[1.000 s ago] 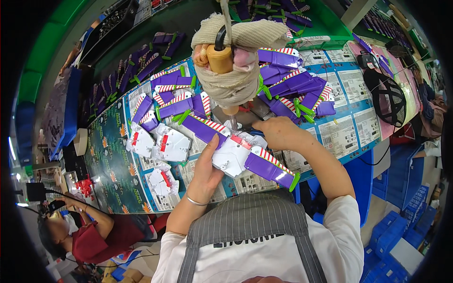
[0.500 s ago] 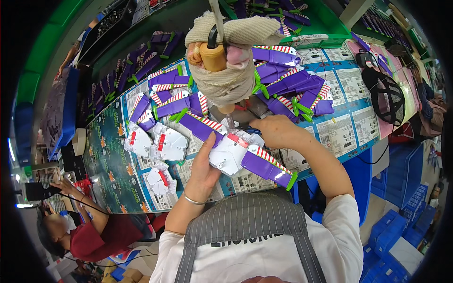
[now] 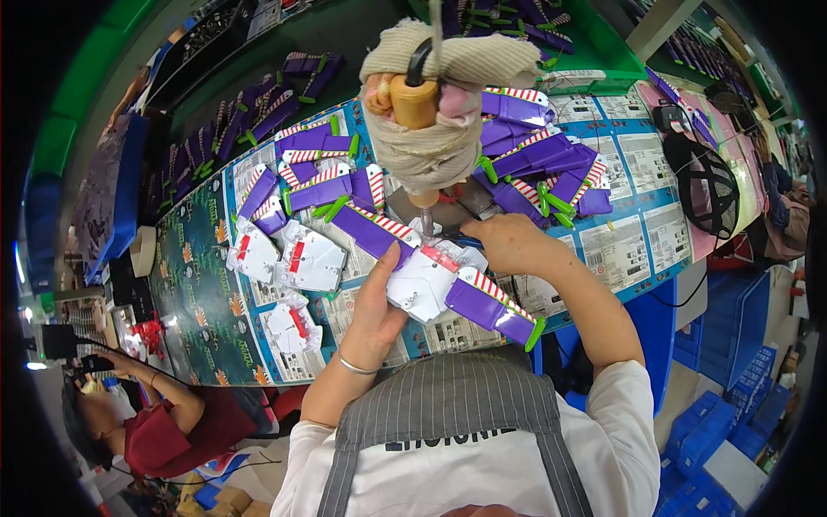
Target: The person assembles toy units at a workstation by retrieving plastic wing attachments, joining them to plastic body panels by hand, and trimming excess material with pliers.
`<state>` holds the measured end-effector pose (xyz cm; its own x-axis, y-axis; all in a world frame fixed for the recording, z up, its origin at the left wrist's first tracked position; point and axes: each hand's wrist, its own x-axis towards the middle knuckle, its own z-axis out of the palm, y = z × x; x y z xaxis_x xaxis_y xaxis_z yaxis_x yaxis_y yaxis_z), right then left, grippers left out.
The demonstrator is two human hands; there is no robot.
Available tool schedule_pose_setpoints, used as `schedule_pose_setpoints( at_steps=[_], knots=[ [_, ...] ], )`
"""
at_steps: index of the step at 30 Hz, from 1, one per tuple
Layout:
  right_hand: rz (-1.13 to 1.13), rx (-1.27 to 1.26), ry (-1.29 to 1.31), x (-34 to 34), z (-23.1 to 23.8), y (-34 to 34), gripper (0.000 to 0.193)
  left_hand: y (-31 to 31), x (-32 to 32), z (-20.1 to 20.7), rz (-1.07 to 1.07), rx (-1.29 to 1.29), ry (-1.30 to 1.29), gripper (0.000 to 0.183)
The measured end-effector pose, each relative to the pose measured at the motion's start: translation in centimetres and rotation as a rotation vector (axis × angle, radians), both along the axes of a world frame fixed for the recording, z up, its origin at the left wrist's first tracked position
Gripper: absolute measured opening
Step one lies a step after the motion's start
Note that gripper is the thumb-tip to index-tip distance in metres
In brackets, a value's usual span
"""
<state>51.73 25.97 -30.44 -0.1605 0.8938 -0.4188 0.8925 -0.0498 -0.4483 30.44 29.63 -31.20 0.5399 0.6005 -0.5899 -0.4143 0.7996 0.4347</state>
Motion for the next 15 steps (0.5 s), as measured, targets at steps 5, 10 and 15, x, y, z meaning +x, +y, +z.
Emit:
schedule_pose_setpoints(
  at_steps=[5, 10, 15],
  knots=[
    [0.078, -0.030, -0.017, -0.5, 0.0, -1.7, 0.033, -2.5, -1.1, -0.6, -0.065, -0.032, 0.043, 0.042],
    [0.324, 0.149, -0.141, -2.3, 0.9, -4.4, 0.019, -5.6, -6.2, -1.3, -0.337, 0.055, 0.129, 0.041],
    [0.369, 0.139, -0.606, -4.8, 1.3, -5.3, 0.019, -5.6, -7.6, -1.3, -0.720, 0.174, 0.296, 0.043]
  ],
)
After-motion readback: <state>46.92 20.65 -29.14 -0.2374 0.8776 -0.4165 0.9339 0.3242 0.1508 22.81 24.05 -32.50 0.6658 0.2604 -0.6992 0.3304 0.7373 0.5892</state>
